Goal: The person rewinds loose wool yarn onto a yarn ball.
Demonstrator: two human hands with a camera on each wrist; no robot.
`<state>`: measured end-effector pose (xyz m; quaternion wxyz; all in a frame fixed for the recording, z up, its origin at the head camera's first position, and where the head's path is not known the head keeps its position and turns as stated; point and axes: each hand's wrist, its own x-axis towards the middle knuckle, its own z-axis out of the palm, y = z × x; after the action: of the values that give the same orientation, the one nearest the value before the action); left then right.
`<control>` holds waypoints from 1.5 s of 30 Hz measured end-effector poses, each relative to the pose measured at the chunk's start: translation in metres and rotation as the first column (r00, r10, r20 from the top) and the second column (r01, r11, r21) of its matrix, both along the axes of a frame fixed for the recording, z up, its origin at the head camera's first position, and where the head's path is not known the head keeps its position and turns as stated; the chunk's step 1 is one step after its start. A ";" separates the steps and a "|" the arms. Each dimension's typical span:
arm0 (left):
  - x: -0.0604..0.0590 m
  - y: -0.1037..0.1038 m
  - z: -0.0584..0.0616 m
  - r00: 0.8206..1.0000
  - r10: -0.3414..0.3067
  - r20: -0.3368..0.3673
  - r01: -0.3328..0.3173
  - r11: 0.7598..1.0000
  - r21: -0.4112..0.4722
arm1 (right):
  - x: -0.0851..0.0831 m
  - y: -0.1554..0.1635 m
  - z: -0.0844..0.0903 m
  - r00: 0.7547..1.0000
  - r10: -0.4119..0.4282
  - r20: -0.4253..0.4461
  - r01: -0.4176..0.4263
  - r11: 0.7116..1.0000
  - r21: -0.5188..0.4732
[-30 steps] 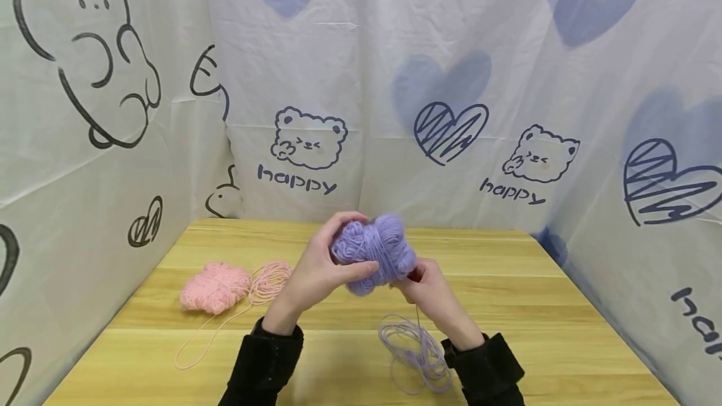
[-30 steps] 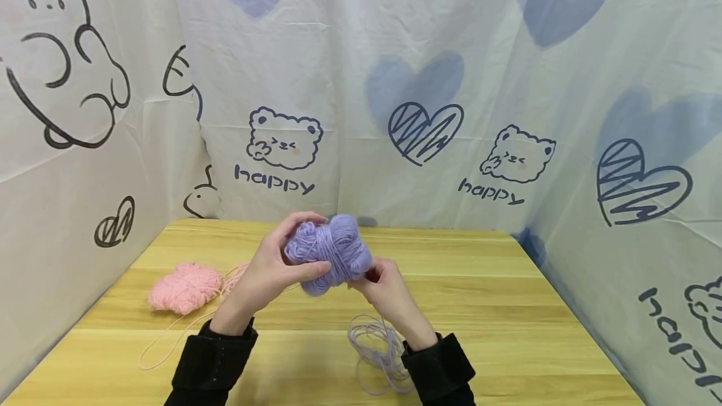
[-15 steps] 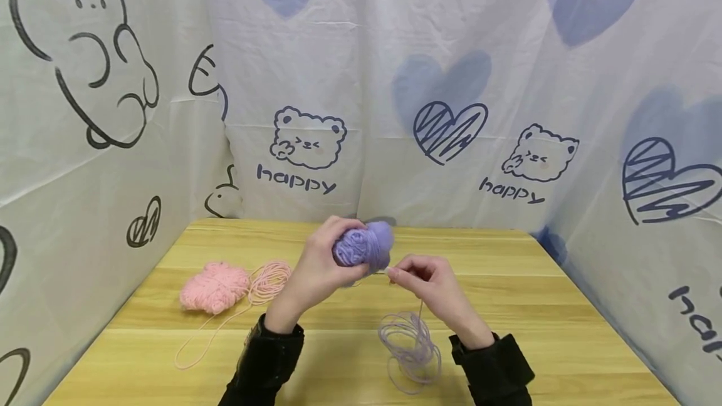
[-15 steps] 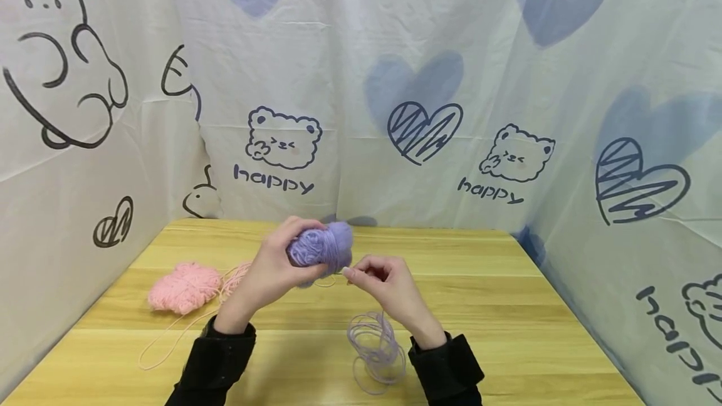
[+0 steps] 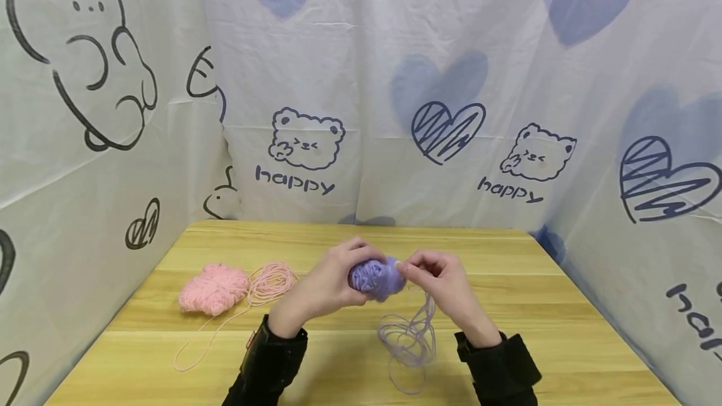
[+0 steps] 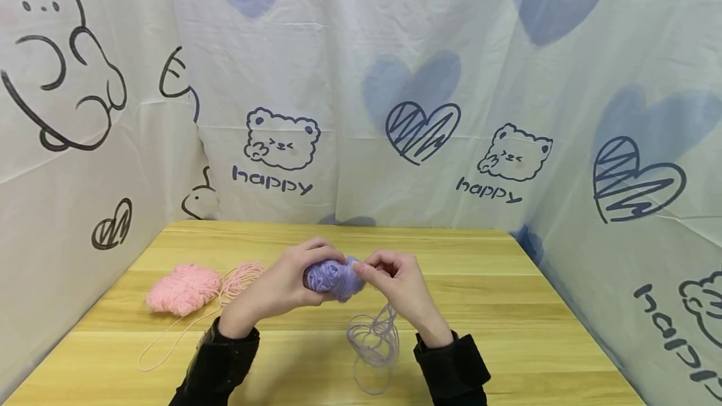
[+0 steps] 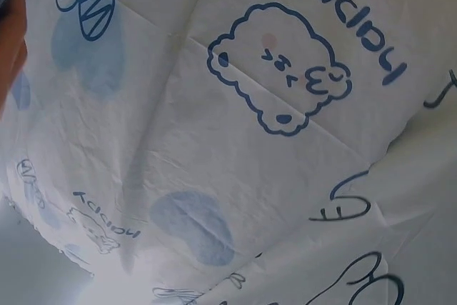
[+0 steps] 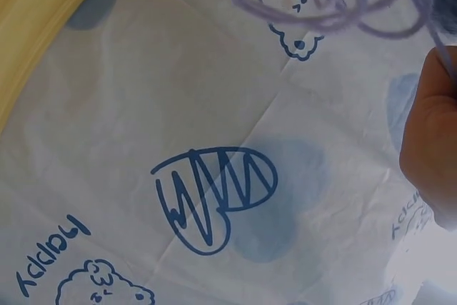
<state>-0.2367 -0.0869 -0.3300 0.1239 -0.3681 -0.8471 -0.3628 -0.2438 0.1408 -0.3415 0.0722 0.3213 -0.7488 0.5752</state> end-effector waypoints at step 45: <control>0.003 -0.007 0.009 0.900 -0.222 0.374 -0.033 0.823 0.567 | -0.013 -0.012 -0.017 0.973 0.018 0.232 -0.006 0.998 -0.055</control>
<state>-0.2335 -0.0936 -0.3210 0.0207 -0.2700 -0.6894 -0.6719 -0.2570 0.1290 -0.3582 -0.0108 0.2542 -0.7344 0.6292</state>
